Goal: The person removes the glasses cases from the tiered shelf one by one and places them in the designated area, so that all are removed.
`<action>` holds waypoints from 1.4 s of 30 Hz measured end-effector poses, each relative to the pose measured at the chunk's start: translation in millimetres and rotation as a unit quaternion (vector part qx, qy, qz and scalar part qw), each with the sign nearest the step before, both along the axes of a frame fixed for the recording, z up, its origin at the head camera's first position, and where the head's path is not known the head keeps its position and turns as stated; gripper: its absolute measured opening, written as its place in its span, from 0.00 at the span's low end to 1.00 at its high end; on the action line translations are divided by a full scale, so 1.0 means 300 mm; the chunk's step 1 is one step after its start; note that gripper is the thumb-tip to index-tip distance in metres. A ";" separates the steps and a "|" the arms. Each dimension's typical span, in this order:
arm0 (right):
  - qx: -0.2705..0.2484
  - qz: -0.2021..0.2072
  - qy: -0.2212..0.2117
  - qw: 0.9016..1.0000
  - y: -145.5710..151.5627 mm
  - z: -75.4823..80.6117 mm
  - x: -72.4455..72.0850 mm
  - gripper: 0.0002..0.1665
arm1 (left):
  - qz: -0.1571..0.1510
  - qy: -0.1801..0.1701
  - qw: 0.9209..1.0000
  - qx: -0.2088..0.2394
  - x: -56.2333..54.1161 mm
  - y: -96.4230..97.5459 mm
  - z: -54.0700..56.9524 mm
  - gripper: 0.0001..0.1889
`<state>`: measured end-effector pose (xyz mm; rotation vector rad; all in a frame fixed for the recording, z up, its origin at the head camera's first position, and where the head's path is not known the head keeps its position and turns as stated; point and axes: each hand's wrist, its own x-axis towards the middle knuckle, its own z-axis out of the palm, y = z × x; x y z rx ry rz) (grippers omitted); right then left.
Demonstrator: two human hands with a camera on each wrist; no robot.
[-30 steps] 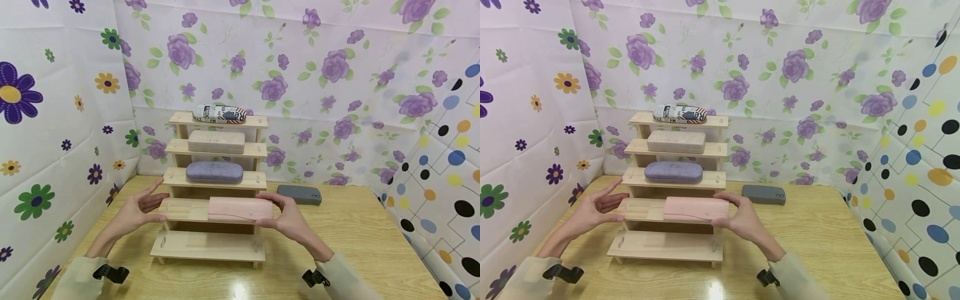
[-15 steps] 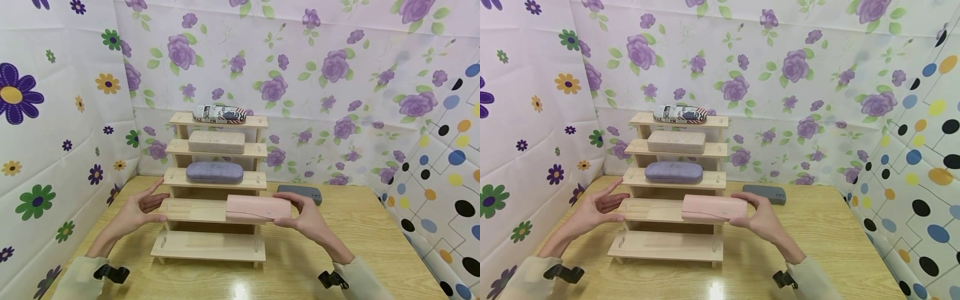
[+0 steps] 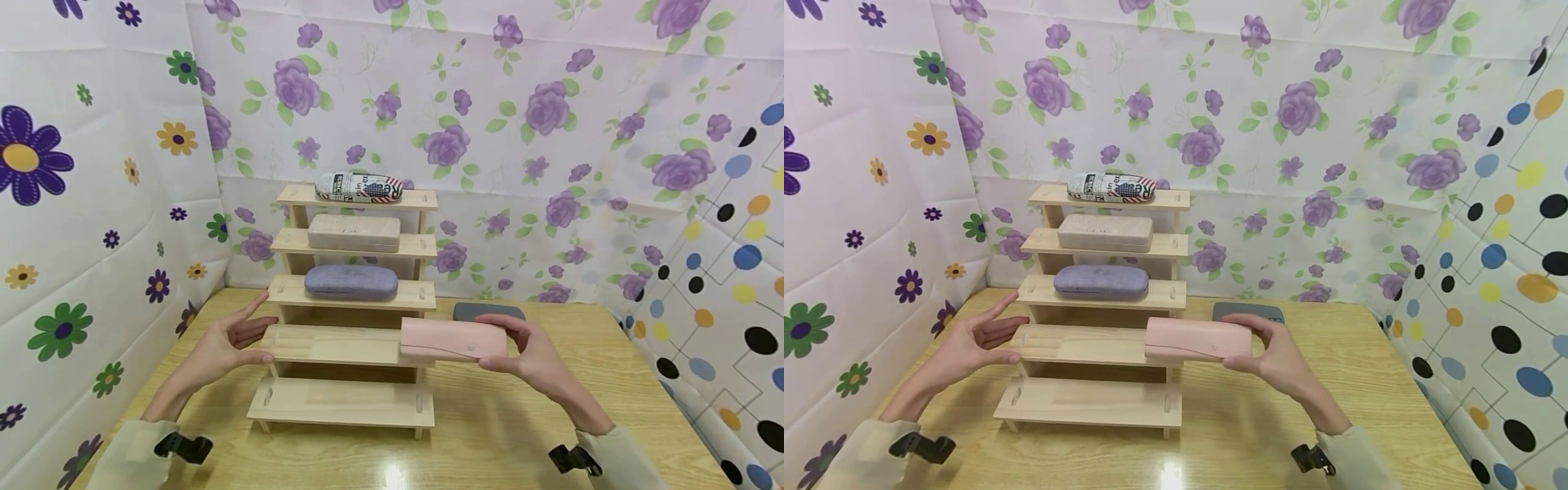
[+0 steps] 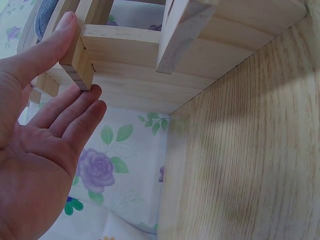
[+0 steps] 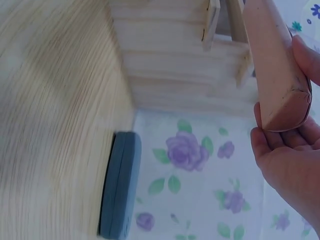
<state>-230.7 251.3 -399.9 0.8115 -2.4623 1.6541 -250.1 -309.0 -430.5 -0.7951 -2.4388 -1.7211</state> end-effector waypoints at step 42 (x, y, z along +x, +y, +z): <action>0.022 -0.036 -0.070 0.997 0.333 -0.150 -0.072 0.37 | 0.005 -0.009 1.000 -0.002 0.003 -0.001 0.001 0.58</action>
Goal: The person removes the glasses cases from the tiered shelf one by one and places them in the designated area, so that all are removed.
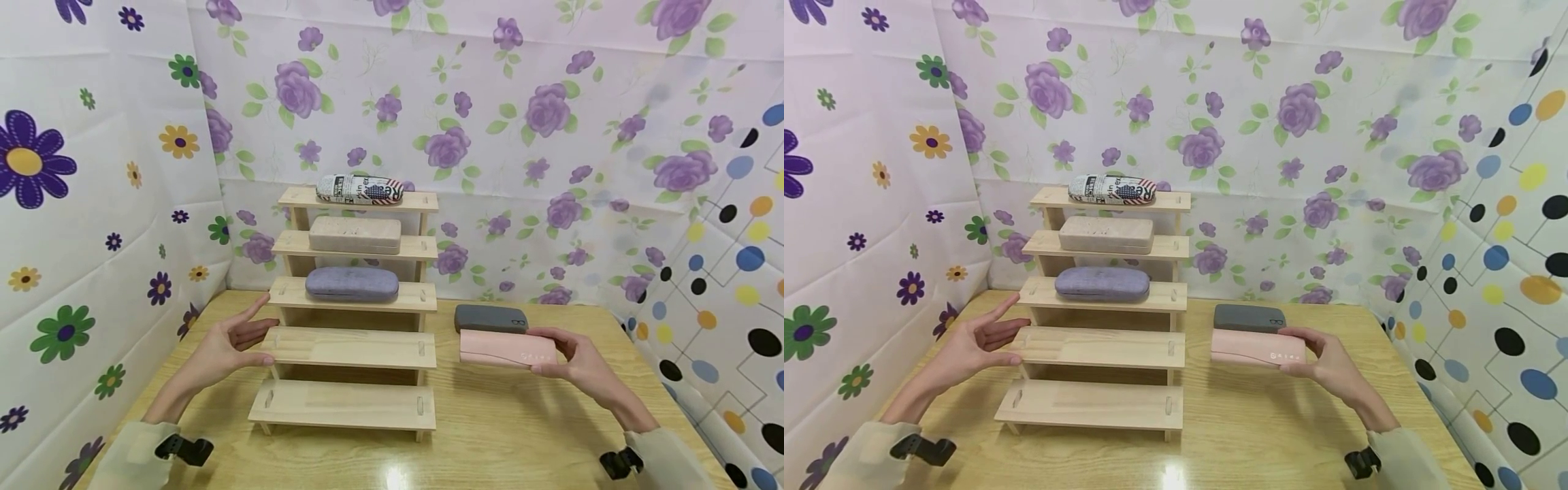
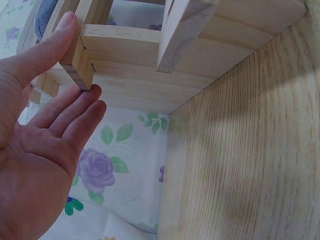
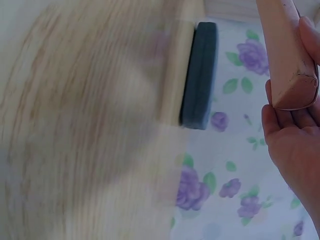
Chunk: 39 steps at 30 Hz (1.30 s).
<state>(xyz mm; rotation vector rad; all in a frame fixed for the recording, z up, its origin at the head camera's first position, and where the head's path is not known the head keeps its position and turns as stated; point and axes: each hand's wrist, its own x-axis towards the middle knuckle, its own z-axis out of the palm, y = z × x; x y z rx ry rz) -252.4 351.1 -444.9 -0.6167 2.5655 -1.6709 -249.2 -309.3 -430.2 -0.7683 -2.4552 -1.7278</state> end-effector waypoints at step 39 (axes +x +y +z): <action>0.056 -0.036 -0.046 0.997 0.054 -0.136 -0.151 0.40 | -0.001 0.005 1.000 -0.003 0.002 0.004 0.007 0.58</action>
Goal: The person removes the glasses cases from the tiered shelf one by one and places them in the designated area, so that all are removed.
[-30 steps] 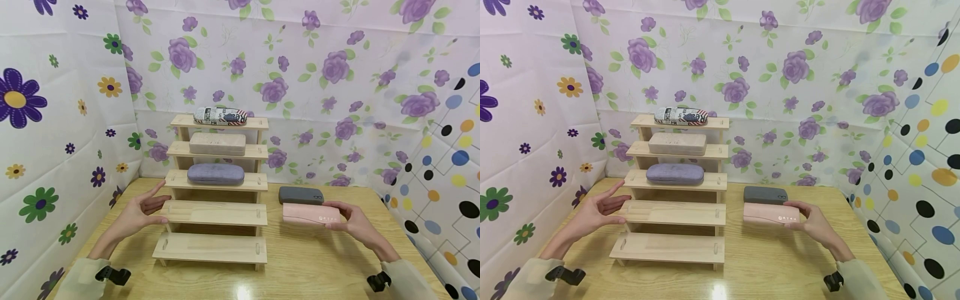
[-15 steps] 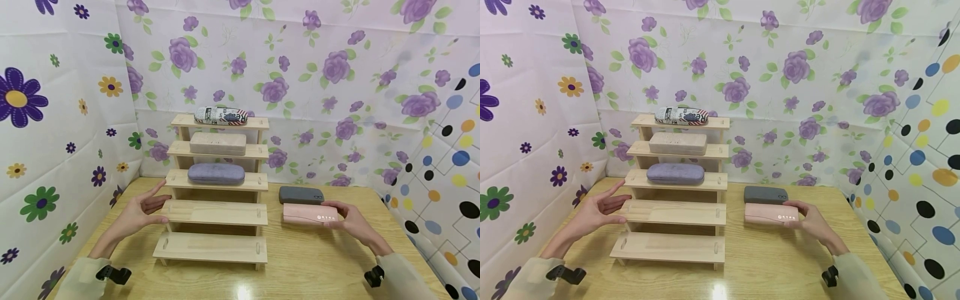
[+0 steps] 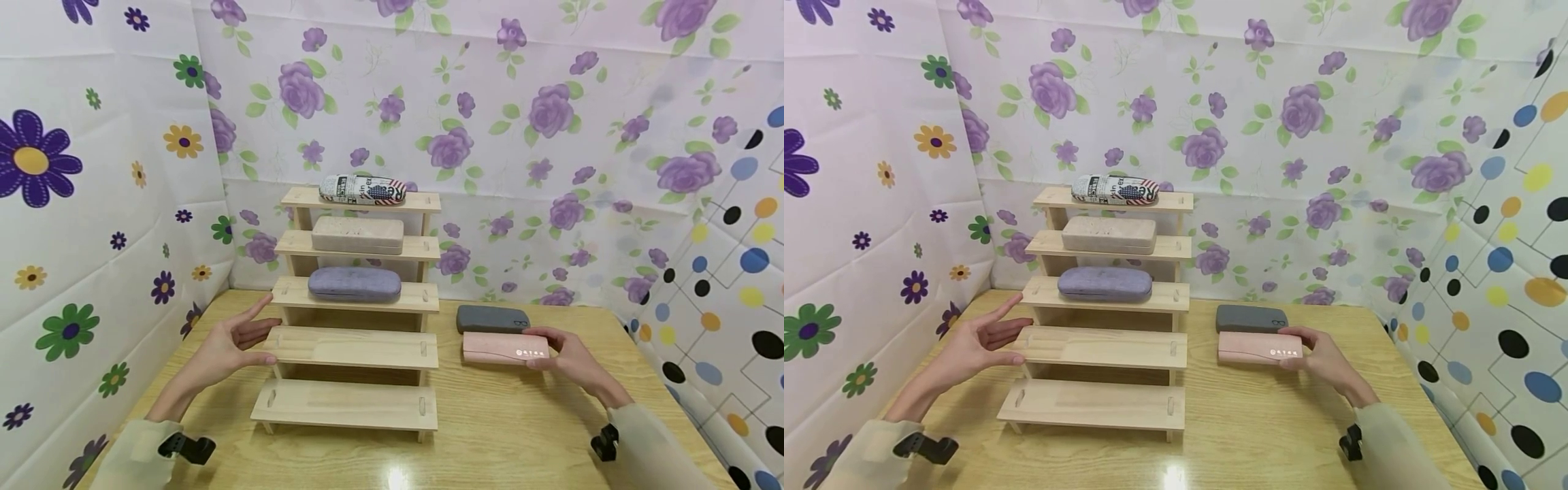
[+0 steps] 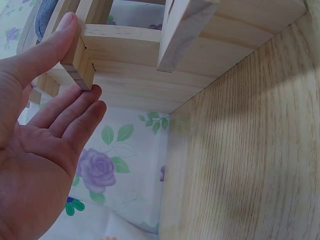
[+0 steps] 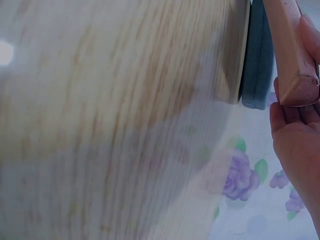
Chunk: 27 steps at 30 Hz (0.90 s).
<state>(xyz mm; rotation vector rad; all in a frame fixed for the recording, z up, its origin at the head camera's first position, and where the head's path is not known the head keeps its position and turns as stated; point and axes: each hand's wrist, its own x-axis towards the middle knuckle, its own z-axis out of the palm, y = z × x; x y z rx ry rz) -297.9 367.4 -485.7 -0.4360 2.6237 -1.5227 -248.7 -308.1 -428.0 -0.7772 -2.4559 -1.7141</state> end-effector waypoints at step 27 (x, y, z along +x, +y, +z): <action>0.054 0.015 0.000 0.998 0.010 -0.028 -0.050 0.40 | 0.002 0.003 1.000 0.002 0.001 0.000 -0.001 0.58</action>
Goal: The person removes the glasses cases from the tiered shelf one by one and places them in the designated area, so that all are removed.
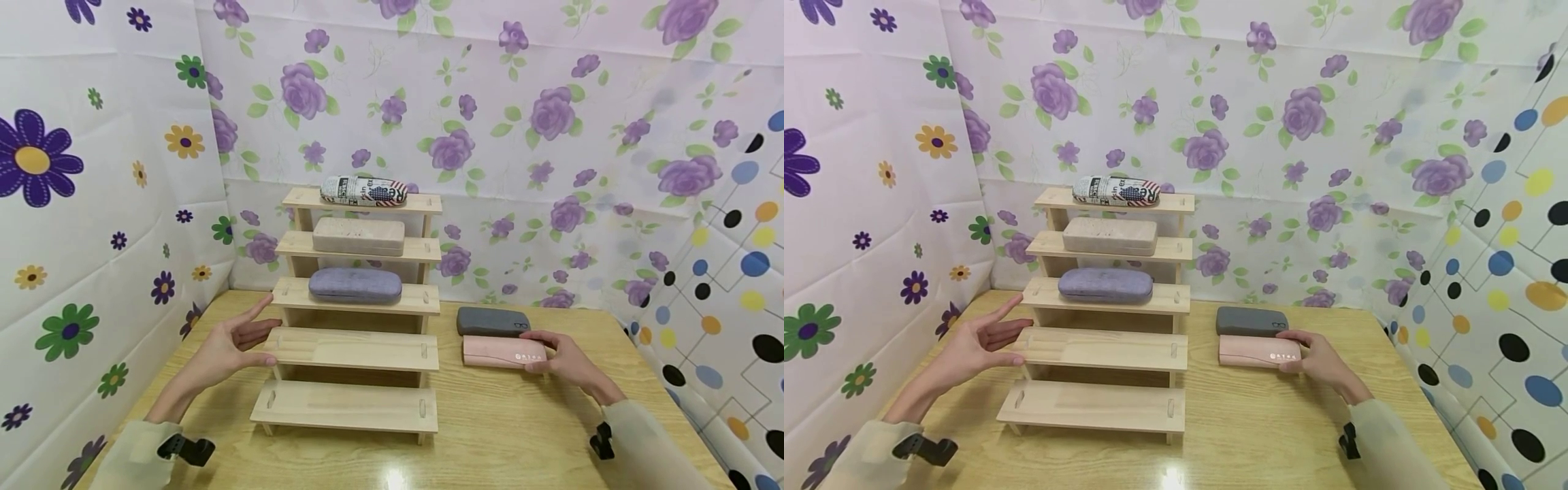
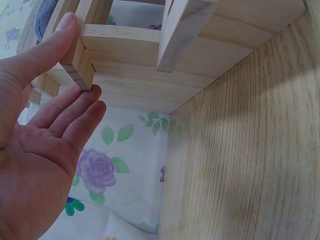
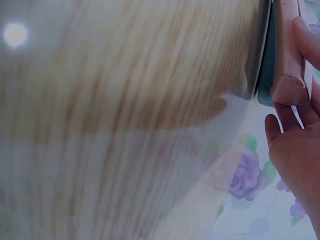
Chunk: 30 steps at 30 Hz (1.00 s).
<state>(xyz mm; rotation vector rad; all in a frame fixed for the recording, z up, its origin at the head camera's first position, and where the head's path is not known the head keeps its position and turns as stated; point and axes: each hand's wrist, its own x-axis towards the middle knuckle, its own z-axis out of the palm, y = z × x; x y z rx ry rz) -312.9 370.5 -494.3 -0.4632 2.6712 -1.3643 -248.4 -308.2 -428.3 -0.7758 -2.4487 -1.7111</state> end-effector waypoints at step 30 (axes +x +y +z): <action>0.015 0.004 0.032 0.999 0.000 -0.018 -0.002 0.42 | 0.006 -0.007 1.000 -0.004 0.002 -0.002 -0.002 0.58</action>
